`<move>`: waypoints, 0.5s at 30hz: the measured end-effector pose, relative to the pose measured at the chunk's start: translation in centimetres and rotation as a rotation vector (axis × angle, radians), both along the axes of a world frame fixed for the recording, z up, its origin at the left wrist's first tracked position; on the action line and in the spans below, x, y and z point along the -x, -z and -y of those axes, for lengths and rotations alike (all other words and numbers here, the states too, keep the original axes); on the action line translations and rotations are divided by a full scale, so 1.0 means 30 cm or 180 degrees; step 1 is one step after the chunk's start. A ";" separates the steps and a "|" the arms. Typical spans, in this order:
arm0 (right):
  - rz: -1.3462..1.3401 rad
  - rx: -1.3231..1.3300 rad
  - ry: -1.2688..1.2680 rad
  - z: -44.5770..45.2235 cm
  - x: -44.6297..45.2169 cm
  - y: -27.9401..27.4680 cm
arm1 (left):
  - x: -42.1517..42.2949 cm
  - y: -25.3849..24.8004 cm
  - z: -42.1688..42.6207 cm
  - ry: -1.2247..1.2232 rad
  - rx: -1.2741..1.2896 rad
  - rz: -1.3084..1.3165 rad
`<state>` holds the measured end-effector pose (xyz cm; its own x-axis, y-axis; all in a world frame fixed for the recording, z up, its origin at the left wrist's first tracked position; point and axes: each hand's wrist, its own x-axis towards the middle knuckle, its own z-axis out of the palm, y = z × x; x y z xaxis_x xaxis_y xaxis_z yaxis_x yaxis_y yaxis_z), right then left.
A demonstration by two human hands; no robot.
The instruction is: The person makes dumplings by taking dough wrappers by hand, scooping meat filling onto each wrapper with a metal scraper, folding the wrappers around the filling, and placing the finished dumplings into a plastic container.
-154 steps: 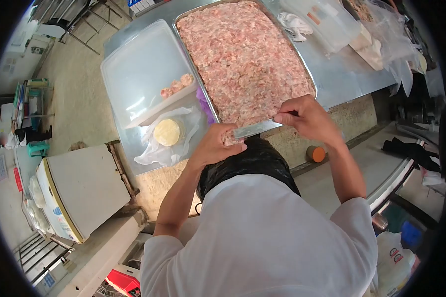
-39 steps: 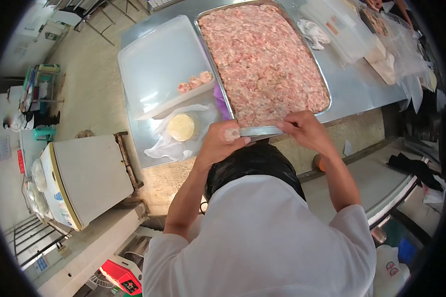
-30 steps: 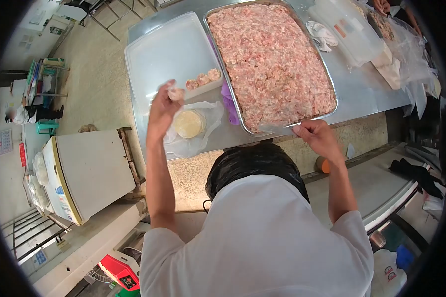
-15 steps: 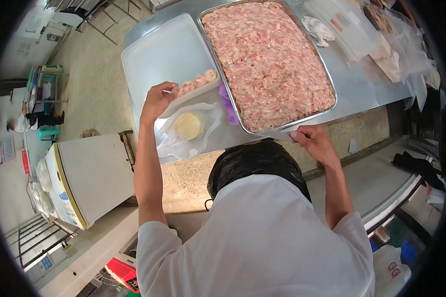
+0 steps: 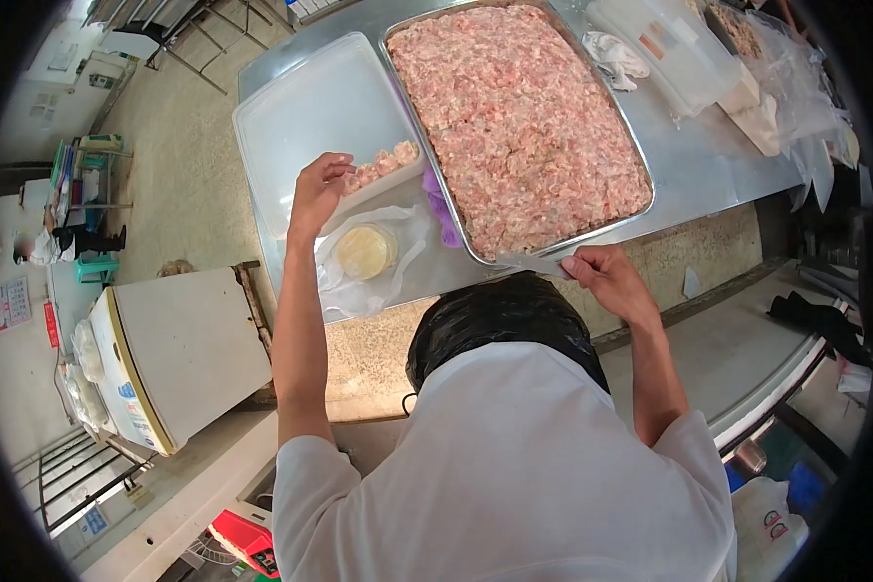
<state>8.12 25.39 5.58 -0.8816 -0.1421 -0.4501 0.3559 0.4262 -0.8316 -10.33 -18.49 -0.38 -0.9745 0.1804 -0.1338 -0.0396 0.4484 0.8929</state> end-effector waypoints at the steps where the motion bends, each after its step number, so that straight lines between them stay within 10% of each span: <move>1: 0.0004 -0.0020 -0.0006 0.002 0.002 -0.010 | -0.004 -0.007 -0.003 -0.0098 0.0143 -0.0111; 9: -0.0219 0.0267 0.0617 -0.008 -0.006 -0.017 | -0.186 -0.354 -0.265 -0.0387 -0.0221 -0.0722; 15: -0.0399 0.0320 0.1315 -0.018 0.024 -0.024 | -0.280 -0.180 -0.615 0.0764 0.0745 -0.1903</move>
